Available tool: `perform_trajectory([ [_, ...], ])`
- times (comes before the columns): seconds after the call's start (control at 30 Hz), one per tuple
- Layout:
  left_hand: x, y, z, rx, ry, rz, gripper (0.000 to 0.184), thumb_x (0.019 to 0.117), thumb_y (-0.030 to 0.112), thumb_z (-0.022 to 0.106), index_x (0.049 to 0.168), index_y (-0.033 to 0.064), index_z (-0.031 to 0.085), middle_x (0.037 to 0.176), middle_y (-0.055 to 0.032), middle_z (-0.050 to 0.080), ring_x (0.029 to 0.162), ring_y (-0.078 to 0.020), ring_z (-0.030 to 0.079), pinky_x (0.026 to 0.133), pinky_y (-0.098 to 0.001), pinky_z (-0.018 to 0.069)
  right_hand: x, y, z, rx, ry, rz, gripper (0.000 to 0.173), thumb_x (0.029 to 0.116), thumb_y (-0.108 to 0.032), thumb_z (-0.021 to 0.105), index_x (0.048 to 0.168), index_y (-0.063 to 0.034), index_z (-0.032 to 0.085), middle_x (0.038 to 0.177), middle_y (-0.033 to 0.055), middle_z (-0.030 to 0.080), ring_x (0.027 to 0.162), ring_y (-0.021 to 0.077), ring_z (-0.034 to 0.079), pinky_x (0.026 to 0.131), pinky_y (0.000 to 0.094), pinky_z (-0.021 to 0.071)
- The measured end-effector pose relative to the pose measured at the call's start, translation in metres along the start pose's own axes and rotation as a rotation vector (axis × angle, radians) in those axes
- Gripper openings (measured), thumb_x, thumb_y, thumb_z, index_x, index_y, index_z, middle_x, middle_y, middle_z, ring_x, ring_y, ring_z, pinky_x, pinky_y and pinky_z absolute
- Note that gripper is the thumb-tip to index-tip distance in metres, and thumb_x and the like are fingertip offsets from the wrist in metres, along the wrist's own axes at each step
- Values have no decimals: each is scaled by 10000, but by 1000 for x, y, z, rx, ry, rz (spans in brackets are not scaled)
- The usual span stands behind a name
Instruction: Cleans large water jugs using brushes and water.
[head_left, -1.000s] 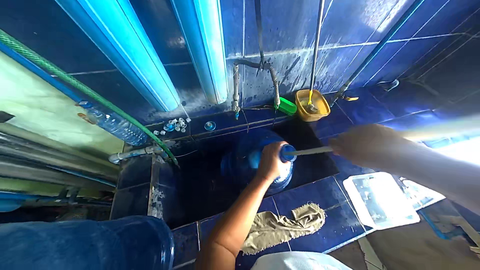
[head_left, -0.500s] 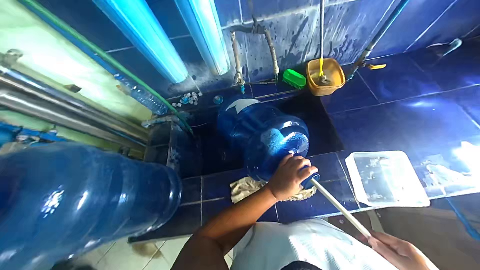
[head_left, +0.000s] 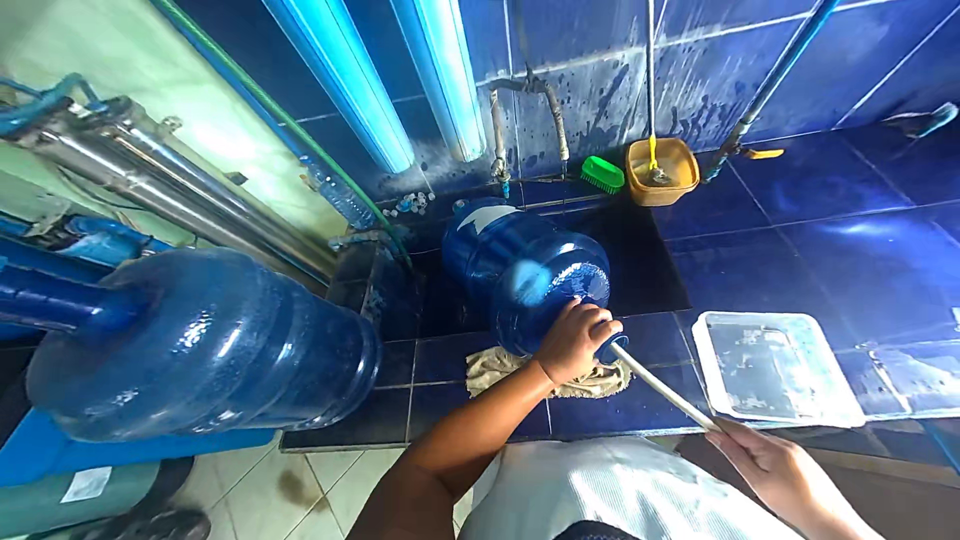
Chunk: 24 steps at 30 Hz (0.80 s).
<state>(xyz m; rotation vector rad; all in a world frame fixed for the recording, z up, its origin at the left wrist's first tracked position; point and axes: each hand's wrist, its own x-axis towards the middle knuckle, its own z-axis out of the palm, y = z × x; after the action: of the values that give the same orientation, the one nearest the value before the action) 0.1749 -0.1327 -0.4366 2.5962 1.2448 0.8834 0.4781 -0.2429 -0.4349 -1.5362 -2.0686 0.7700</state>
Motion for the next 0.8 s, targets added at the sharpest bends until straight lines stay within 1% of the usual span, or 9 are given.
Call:
perform_trajectory([
  [0.1, 55, 3, -41, 32, -726, -97, 675, 724, -77, 784, 1359, 90, 624, 1282, -178, 660, 1272, -372, 582, 1200, -622, 272, 6, 4, -8, -181, 33, -110, 385, 1003, -294, 556, 1130, 2, 767, 908, 207, 766, 770, 404, 753, 667, 641, 572],
  [0.17, 82, -1, -52, 72, -985, -92, 712, 734, -35, 795, 1396, 123, 585, 1299, -156, 663, 1271, -350, 586, 1171, -651, 285, 5, -14, -12, 78, -131, 189, 263, 1025, -209, 593, 1135, -38, 760, 805, 75, 712, 683, 180, 647, 649, 414, 530],
  [0.23, 81, -2, -52, 20, -893, -97, 669, 770, 42, 811, 1394, 122, 584, 1319, -150, 649, 1279, -340, 578, 1149, -637, 313, 4, -29, -7, 474, -202, 490, 230, 1057, -143, 524, 1105, -44, 726, 616, -53, 529, 476, 14, 450, 451, 186, 394],
  [0.3, 58, -3, -34, -35, -577, -135, 594, 759, 103, 836, 1319, 107, 637, 1265, -147, 669, 1262, -333, 586, 1182, -600, 301, 5, -28, -6, 444, -178, 462, 239, 1059, -165, 521, 1112, -56, 727, 625, -47, 537, 480, 29, 463, 447, 202, 409],
  [0.37, 32, -4, -13, -50, -282, -136, 567, 727, 91, 865, 1266, 96, 691, 1249, -145, 690, 1256, -332, 606, 1187, -594, 316, 10, -14, -18, -8, -93, 132, 295, 1030, -253, 577, 1160, -62, 760, 846, 100, 736, 717, 230, 691, 651, 471, 565],
  [0.43, 18, -9, -3, -43, -141, -73, 546, 674, 55, 871, 1200, 89, 727, 1199, -144, 705, 1207, -343, 634, 1145, -623, 360, 21, 1, -32, -318, 26, -194, 423, 1025, -360, 519, 1137, -38, 768, 866, 221, 746, 729, 425, 737, 611, 647, 559],
  [0.53, 20, -19, -10, -44, -205, -34, 523, 700, 93, 872, 1202, 99, 729, 1208, -131, 701, 1213, -333, 625, 1152, -603, 353, 25, -13, -35, -184, -67, -29, 355, 1026, -309, 569, 1123, -33, 772, 874, 179, 753, 760, 354, 730, 668, 598, 559],
  [0.63, 19, -27, -6, -77, -104, -26, 477, 696, 119, 882, 1150, 89, 740, 1176, -114, 717, 1195, -313, 645, 1150, -604, 374, 19, -42, -11, 429, -187, 541, 210, 1049, -149, 554, 1110, -53, 732, 649, -46, 561, 499, 25, 469, 463, 195, 403],
  [0.8, 5, -33, 2, -121, 14, 11, 432, 692, 101, 882, 1101, 76, 748, 1143, -115, 725, 1199, -319, 649, 1125, -652, 378, 14, -45, -1, 332, -153, 468, 233, 1036, -196, 588, 1143, -53, 739, 714, -33, 618, 569, 8, 501, 550, 211, 431],
])
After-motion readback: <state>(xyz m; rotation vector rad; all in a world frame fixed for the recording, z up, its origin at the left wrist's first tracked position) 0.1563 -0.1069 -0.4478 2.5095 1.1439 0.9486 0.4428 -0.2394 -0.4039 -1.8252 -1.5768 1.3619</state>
